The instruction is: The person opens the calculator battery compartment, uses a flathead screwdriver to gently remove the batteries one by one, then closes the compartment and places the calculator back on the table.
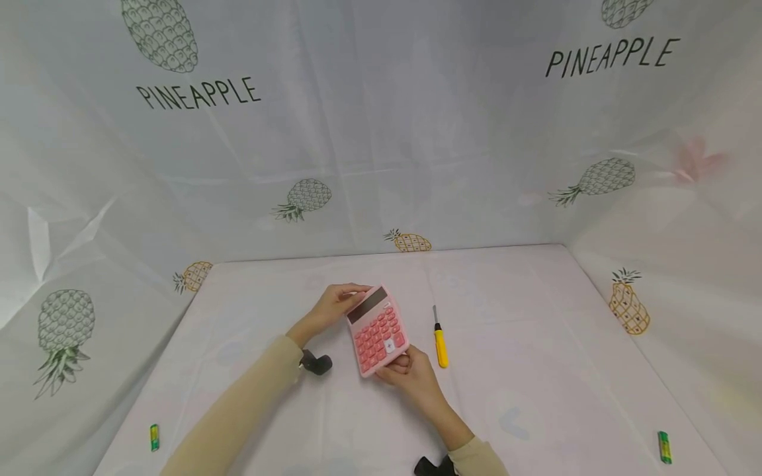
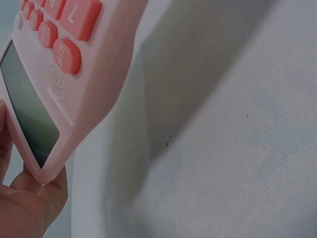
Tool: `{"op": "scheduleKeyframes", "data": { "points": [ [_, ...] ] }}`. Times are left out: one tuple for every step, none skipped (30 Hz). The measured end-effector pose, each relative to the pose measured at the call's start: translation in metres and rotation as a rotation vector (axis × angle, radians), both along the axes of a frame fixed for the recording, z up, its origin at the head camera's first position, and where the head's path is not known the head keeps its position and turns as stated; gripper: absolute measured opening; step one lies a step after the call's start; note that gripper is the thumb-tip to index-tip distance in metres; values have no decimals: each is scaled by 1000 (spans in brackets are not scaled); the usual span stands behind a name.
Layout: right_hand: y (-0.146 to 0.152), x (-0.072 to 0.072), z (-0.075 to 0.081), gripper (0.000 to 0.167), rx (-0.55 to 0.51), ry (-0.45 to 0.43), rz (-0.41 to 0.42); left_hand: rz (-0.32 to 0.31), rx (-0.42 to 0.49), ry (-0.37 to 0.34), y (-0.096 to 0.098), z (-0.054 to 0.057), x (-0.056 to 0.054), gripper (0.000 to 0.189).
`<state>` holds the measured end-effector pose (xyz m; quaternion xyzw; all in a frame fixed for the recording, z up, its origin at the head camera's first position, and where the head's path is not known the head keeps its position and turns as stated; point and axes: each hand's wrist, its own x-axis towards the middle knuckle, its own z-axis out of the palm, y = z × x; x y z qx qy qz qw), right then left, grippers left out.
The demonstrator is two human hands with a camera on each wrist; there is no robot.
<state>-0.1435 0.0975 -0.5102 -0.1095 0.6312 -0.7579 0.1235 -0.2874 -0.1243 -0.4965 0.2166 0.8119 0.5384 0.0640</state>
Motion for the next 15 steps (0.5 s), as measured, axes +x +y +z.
{"op": "scheduleKeyframes", "data": {
  "points": [
    [0, 0, 0, 53, -12, -15, 3, -2, -9, 2, 0, 0, -1, 29],
    [-1, 0, -1, 53, -20, -28, 5, -7, -17, 10, -1, 1, -1, 29],
    [-1, 0, -1, 53, -31, -42, 8, -13, -20, 15, -1, 2, -2, 29],
    [-1, 0, -2, 54, -43, -54, 10, -17, -25, 19, -1, 3, -2, 29],
    [-2, 0, -2, 54, -57, -65, 12, -24, -29, 26, -2, 3, -2, 29],
    [-3, 0, -3, 54, -70, -75, 11, -29, -37, 31, -2, 4, -3, 29],
    [-3, -1, -4, 54, -81, -83, 9, -32, -45, 33, -2, 5, -3, 29],
    [-4, -1, -4, 54, -93, -91, 6, -36, -51, 33, -3, 6, -4, 28],
    [-5, -1, -5, 54, -106, -98, 4, -39, -58, 30, -3, 6, -4, 28],
    [-7, -1, -6, 54, -120, -109, 0, -39, -70, 28, -3, 7, -5, 28],
    [-8, -1, -6, 54, -137, -122, -2, -40, -81, 25, -3, 8, -5, 28],
    [-9, -1, -6, 53, -152, -137, -4, -39, -94, 19, -4, 8, -6, 28],
    [-11, 0, -6, 53, -164, -149, -9, -40, -105, 14, -4, 8, -7, 27],
    [-13, 1, -7, 54, -178, -165, -15, -44, -119, 17, -4, 9, -7, 27],
    [-15, 1, -7, 54, -193, -180, -21, -47, -133, 23, -4, 10, -8, 27]
  ]
}}
